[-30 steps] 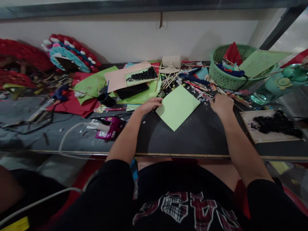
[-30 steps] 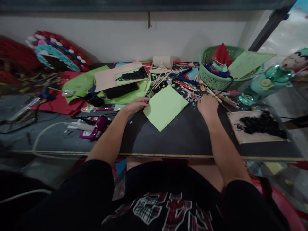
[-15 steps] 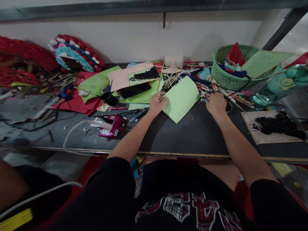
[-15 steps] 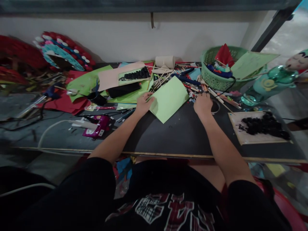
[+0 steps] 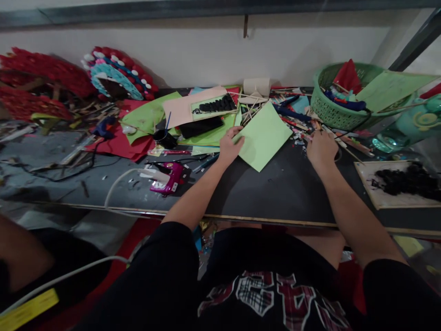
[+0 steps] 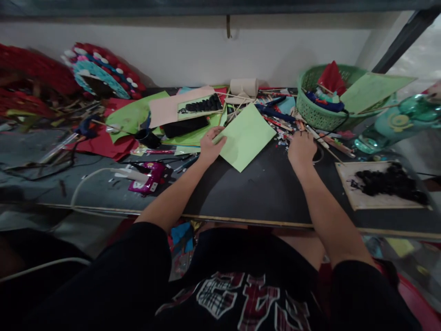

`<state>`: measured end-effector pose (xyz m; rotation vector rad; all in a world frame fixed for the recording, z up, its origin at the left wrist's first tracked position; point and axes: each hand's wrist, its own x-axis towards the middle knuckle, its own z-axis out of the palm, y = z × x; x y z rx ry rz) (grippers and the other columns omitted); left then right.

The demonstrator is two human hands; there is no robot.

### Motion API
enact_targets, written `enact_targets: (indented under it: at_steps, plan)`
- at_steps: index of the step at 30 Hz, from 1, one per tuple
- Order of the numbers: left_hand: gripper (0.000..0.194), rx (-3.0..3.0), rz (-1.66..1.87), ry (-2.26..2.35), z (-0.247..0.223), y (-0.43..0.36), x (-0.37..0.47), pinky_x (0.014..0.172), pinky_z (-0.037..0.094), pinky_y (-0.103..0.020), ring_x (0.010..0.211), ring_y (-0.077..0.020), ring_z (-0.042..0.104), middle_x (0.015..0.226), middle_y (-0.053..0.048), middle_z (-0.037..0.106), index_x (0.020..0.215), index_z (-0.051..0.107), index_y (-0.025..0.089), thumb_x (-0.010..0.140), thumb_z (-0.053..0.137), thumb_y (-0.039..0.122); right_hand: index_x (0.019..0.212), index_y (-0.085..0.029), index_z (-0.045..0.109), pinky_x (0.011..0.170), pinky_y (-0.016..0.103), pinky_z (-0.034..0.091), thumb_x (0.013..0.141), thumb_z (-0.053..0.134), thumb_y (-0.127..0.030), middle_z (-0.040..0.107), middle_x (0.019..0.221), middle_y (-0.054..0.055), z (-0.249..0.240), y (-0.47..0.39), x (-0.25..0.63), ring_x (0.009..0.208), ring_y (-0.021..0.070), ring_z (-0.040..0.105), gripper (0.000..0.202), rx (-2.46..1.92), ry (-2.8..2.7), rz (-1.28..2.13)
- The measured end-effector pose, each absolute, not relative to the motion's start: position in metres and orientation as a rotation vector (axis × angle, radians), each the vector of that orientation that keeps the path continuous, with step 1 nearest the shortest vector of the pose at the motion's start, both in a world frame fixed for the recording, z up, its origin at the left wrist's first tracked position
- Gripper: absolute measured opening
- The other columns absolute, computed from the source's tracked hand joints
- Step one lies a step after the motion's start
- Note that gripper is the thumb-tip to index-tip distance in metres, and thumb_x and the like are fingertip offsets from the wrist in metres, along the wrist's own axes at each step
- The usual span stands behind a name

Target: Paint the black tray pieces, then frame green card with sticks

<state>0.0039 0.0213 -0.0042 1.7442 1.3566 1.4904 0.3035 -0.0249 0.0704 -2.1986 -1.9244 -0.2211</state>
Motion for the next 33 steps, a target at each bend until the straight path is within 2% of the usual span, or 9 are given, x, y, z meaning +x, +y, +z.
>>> enact_targets:
  at_steps: [4,9,12,15,18,23,27,31,33]
  plan:
    - [0.045,1.608,1.388,1.390,-0.012,0.033,0.001,0.094,0.056,-0.037,0.100,-0.0202,0.069,0.102,-0.004,0.071,0.112,0.059,0.021,0.072,0.052,0.004,0.121,-0.013,0.063,0.096,0.043,0.044,0.089,0.040,-0.008,0.058,0.137,0.016,0.067,-0.023,0.303,0.123,0.0308,0.051,0.039,-2.052,-1.950,-0.275]
    - [0.055,1.995,1.280,1.342,-0.008,0.026,0.002,0.109,0.046,-0.043,0.119,-0.0254,0.060,0.124,-0.006,0.065,0.119,0.060,0.023,0.067,0.054,0.004,0.118,-0.014,0.064,0.098,0.049,0.034,0.093,0.038,-0.013,0.056,0.133,0.019,0.066,-0.023,0.310,0.122,0.0328,0.045,0.037,-2.013,-1.899,-0.331]
    - [0.049,2.301,1.107,1.257,-0.003,0.016,0.009,0.112,0.043,-0.043,0.125,-0.0280,0.056,0.132,-0.008,0.060,0.113,0.066,0.023,0.067,0.058,0.006,0.135,-0.013,0.052,0.099,0.048,0.032,0.093,0.038,-0.016,0.049,0.142,0.020,0.066,-0.025,0.310,0.127,0.0335,0.040,0.045,-1.966,-1.902,-0.351]
    - [0.040,2.371,1.049,1.300,-0.001,0.008,0.016,0.111,0.044,-0.044,0.124,-0.0283,0.056,0.134,-0.010,0.057,0.105,0.069,0.021,0.070,0.058,0.007,0.139,-0.014,0.048,0.103,0.048,0.030,0.091,0.041,-0.018,0.046,0.146,0.017,0.063,-0.025,0.309,0.130,0.0326,0.036,0.048,-1.881,-2.032,-0.335]
    - [0.029,2.284,1.108,1.376,0.001,0.006,0.018,0.105,0.047,-0.042,0.116,-0.0262,0.061,0.124,-0.009,0.063,0.099,0.071,0.021,0.075,0.059,0.012,0.138,-0.016,0.050,0.107,0.050,0.028,0.091,0.043,-0.021,0.044,0.149,0.014,0.056,-0.022,0.307,0.134,0.0322,0.033,0.047,-1.821,-2.112,-0.323]
    - [0.022,2.114,1.044,1.294,0.006,0.009,0.016,0.076,0.053,-0.032,0.087,-0.0190,0.065,0.115,-0.008,0.069,0.097,0.073,0.021,0.079,0.063,0.027,0.136,-0.017,0.053,0.113,0.053,0.026,0.094,0.039,-0.021,0.048,0.148,0.013,0.052,-0.028,0.294,0.139,0.0302,0.035,0.045,-1.692,-2.159,-0.308]
    - [0.032,2.091,1.149,1.317,0.007,0.012,0.015,0.078,0.052,-0.030,0.108,-0.0227,0.062,0.120,-0.009,0.067,0.103,0.071,0.021,0.071,0.065,0.021,0.134,-0.023,0.057,0.113,0.049,0.035,0.092,0.037,-0.013,0.052,0.147,0.009,0.053,-0.039,0.271,0.139,0.0256,0.041,0.047,-1.399,-2.356,-0.199]
    - [0.029,1.993,1.248,1.333,0.005,0.014,0.015,0.074,0.052,-0.030,0.099,-0.0219,0.063,0.119,-0.011,0.066,0.105,0.070,0.019,0.079,0.060,0.025,0.125,-0.025,0.063,0.110,0.048,0.038,0.093,0.042,-0.015,0.057,0.142,0.008,0.051,-0.042,0.262,0.135,0.0256,0.046,0.040,-1.275,-2.345,-0.174]
    - [0.025,1.983,1.279,1.348,0.005,0.013,0.015,0.082,0.052,-0.033,0.098,-0.0216,0.064,0.117,-0.010,0.066,0.104,0.070,0.021,0.086,0.057,0.033,0.117,-0.026,0.068,0.109,0.048,0.038,0.093,0.047,-0.020,0.061,0.137,0.006,0.050,-0.041,0.266,0.132,0.0258,0.049,0.032,-1.214,-2.406,-0.128]
